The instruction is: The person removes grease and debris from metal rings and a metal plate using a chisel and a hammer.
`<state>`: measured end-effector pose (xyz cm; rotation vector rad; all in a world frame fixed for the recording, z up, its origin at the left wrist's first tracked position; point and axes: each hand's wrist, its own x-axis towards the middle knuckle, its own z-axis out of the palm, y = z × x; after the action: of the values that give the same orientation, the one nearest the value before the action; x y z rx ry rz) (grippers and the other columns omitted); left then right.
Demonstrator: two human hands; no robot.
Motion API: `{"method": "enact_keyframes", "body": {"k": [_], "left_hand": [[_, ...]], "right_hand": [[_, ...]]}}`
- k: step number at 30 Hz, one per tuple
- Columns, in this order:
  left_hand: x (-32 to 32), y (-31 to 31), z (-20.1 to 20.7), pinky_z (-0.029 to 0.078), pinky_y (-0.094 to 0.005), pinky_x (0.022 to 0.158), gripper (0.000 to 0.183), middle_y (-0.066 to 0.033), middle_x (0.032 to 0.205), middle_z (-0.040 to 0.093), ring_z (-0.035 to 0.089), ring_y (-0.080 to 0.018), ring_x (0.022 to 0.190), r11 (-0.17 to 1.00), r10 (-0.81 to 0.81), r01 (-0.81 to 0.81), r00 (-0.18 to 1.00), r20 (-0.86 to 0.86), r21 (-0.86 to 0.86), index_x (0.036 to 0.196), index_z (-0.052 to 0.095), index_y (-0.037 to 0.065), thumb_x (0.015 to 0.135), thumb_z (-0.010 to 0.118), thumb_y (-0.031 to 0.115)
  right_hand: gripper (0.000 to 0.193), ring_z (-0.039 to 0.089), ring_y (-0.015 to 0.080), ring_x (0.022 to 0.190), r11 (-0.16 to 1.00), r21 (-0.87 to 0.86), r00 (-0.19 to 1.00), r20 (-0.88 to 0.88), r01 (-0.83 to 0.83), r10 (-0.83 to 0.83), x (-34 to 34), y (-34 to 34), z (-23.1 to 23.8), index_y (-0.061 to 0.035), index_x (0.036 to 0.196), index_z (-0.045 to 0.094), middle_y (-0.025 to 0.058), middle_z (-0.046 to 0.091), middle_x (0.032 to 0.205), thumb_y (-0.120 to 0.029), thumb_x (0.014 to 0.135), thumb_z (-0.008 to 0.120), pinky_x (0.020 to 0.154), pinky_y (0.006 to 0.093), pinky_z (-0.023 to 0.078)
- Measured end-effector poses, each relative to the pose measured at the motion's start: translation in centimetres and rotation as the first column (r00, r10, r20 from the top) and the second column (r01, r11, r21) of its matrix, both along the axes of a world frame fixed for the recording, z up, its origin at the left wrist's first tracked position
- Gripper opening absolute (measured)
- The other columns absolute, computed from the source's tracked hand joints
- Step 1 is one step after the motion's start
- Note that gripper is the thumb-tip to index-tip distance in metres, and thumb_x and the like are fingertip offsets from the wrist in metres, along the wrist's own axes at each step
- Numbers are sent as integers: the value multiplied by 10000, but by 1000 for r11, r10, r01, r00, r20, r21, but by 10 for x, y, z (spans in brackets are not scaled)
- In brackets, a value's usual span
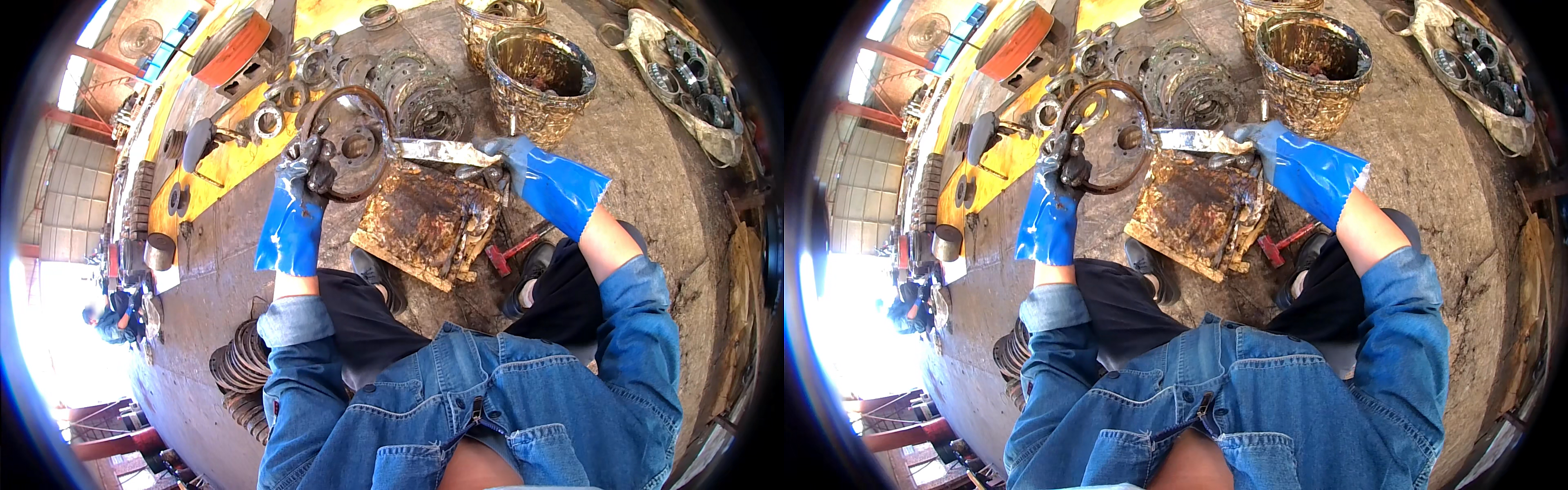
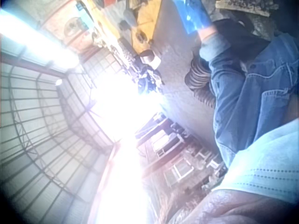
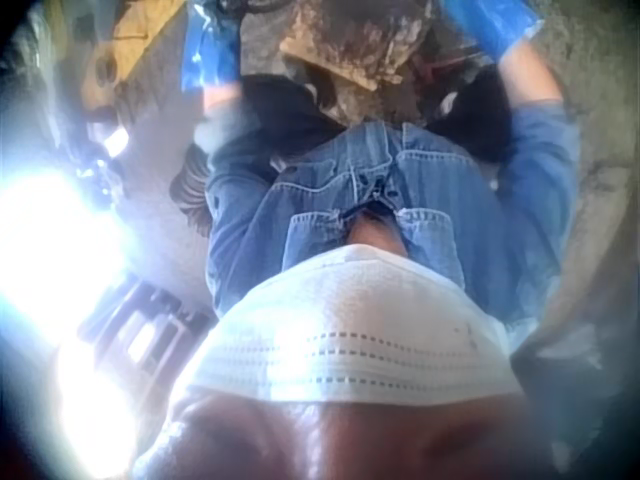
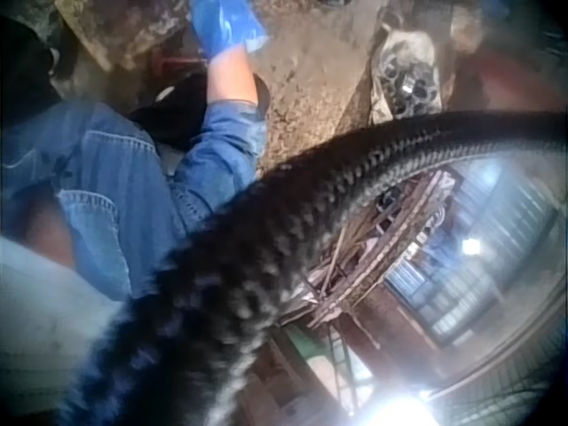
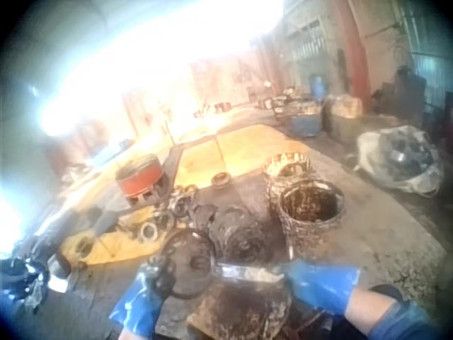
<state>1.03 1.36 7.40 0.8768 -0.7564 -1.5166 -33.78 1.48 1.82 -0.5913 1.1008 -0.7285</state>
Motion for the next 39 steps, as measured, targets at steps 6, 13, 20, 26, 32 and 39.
{"method": "enact_keyframes", "body": {"k": [6, 13, 20, 26, 32, 39], "left_hand": [[3, -6, 1, 295, -239, 387, 92, -92, 736, 597, 376, -91, 394, 994, -67, 59, 993, -94, -88, 936, 560, 29, 911, 601, 108], [-6, -8, 9, 299, -251, 356, 130, -90, 695, 570, 369, -116, 362, 978, -53, 55, 998, 13, -203, 924, 543, 27, 922, 568, 154], [-7, -7, 10, 285, -259, 358, 171, -77, 657, 551, 351, -122, 345, 968, -13, 35, 996, 89, -248, 833, 519, 57, 929, 567, 189], [-4, -18, -6, 268, -259, 350, 181, -90, 660, 556, 348, -119, 349, 969, -22, 19, 1000, -7, -244, 985, 585, 36, 919, 586, 205], [22, -46, -35, 248, -274, 344, 284, -51, 788, 669, 325, -109, 353, 993, 119, -114, 962, -247, 31, 1169, 605, 124, 933, 560, 275], [33, -48, -40, 326, -250, 334, 202, -124, 794, 692, 459, -121, 390, 979, 190, -191, 981, 27, 70, 1039, 656, 50, 878, 651, 172]], "right_hand": [[375, 527, 152, 511, 995, 84, 995, 81, 54, -60, 8, 2, -12, -33, 1206, 587, 83, 662, 943, -187, 872, 516, 408, 300, 402], [145, 471, 177, 455, 969, 245, 922, 377, -10, -86, 13, 16, -24, -96, 1002, 545, 57, 496, 602, -209, 916, 515, 391, 328, 389], [199, 461, 123, 416, 737, 647, 667, 638, -195, -384, 38, 42, -10, -121, 735, 520, 26, 480, 518, -252, 880, 558, 349, 251, 334], [328, 441, 127, 421, 740, 564, 477, 796, -366, -371, 57, 78, -25, -171, 558, 490, 3, 470, 510, -261, 868, 546, 392, 311, 319], [234, 455, 77, 454, 689, 503, 285, 864, -521, -416, 48, 95, -36, -159, 738, 551, -61, 505, 539, -329, 895, 511, 479, 273, 334], [253, 454, 116, 451, 764, 293, 647, 410, 574, -643, -28, 27, -13, -139, 697, 560, -6, 556, 615, -299, 891, 547, 439, 268, 351]]}}
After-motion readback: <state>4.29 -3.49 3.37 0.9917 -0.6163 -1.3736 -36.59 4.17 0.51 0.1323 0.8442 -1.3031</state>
